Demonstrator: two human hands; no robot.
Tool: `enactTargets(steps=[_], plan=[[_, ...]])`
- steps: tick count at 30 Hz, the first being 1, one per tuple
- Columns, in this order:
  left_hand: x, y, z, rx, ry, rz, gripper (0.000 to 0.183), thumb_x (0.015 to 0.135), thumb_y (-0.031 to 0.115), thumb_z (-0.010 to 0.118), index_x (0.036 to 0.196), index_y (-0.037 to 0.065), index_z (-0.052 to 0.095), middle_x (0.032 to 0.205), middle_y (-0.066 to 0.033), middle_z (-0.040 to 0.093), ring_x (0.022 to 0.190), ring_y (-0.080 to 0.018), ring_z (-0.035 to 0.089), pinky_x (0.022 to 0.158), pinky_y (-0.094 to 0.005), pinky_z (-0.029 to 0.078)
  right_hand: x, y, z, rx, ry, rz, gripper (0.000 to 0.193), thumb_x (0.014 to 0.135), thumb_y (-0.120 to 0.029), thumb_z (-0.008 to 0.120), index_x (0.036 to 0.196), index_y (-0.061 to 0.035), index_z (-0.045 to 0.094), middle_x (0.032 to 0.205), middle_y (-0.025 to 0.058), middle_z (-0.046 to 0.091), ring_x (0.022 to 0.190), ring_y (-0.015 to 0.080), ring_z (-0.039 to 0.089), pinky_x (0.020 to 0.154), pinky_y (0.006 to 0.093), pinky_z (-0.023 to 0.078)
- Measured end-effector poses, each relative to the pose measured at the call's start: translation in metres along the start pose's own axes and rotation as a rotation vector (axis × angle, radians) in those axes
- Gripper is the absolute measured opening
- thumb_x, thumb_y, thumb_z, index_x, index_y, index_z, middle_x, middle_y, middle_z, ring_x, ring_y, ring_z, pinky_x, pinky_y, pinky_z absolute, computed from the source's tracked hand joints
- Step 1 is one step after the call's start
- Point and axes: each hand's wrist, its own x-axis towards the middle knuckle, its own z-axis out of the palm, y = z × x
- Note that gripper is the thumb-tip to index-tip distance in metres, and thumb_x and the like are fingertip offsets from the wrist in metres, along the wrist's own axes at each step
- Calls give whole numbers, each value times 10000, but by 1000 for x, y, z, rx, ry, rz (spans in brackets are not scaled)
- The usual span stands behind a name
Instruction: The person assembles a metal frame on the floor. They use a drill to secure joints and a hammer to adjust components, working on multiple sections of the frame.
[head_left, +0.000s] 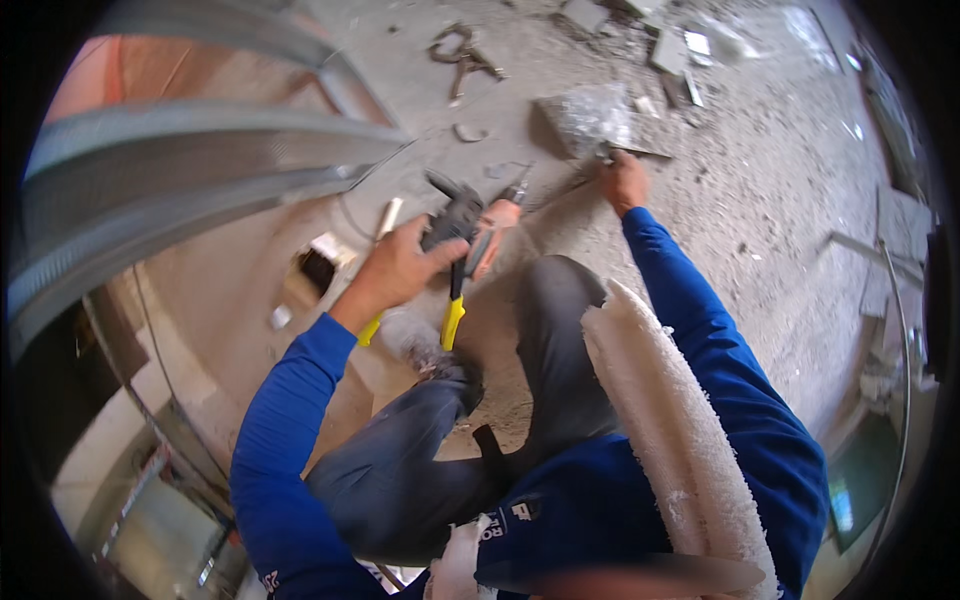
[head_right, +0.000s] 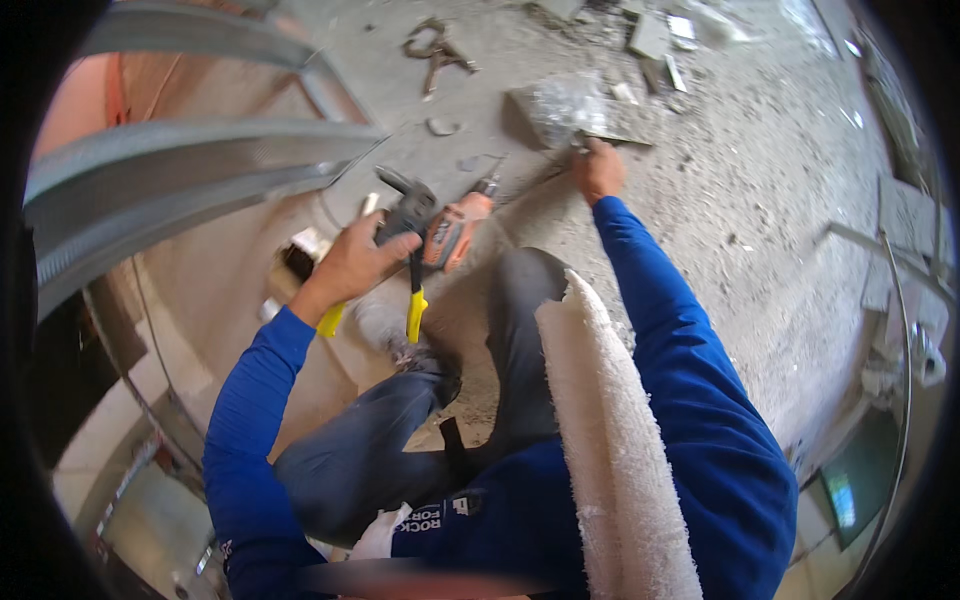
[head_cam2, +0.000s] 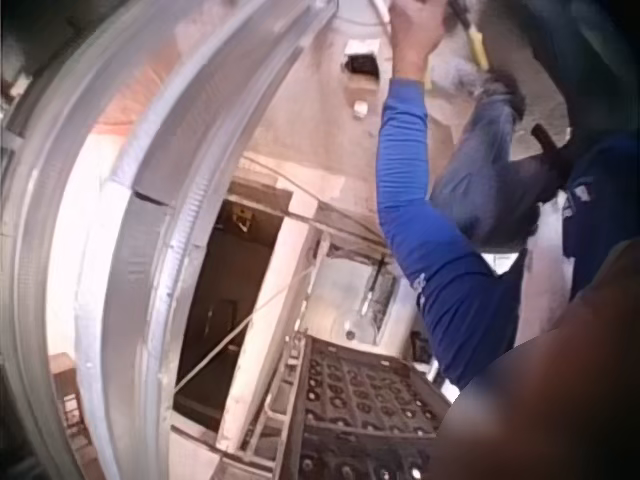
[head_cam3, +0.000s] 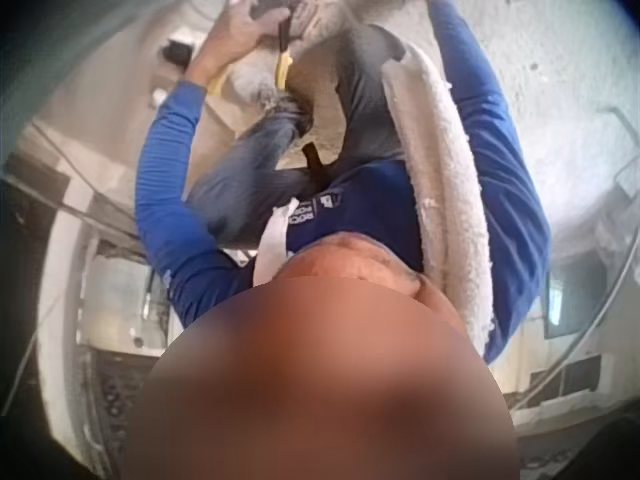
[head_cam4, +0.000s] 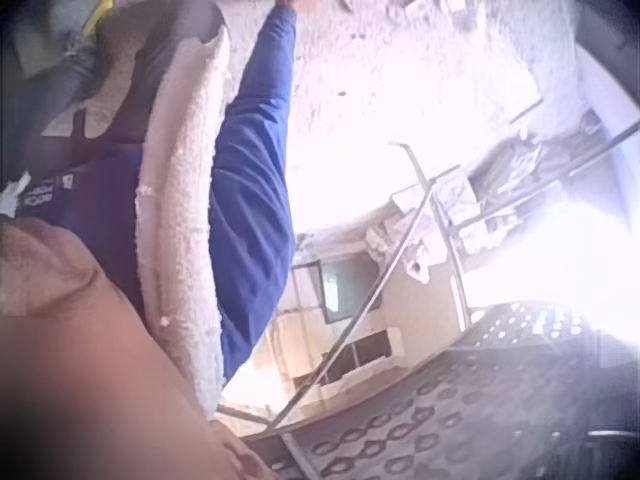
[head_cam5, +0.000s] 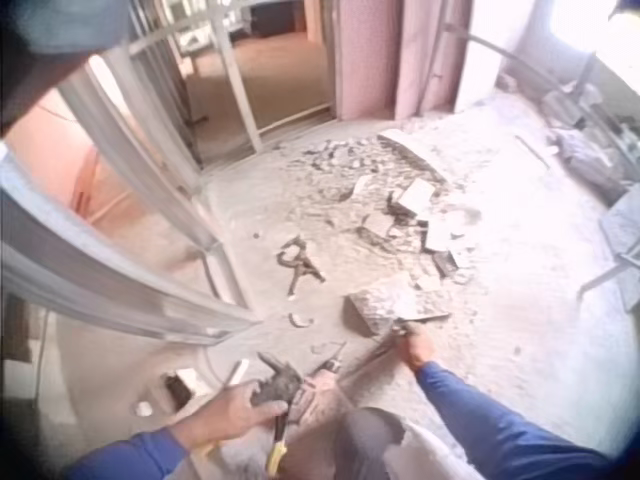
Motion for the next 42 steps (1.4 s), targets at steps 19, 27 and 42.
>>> enactTargets(steps=[19,27,42], plan=[[-54,-47,24,561,-31,-66,492,909,439,672,1135,13,571,911,-266,693,907,-457,664,776,-547,512,19,-6,-22,-5,-17,-62,338,815,-401,740,1048,-155,744,979,136,738,959,351,694,851,494,507],[-52,-48,22,562,-16,-35,474,902,420,687,1104,9,567,873,-263,689,884,-464,662,763,-554,506,10,-10,1,-38,128,79,295,837,-407,718,1011,-174,766,1094,97,703,1059,321,655,897,501,482],[-52,-63,25,559,39,79,405,893,386,700,996,14,575,841,-234,680,849,-429,668,736,-529,510,-13,-30,-17,34,187,-275,143,866,-250,712,958,-144,745,1009,71,715,934,316,659,811,430,512]])
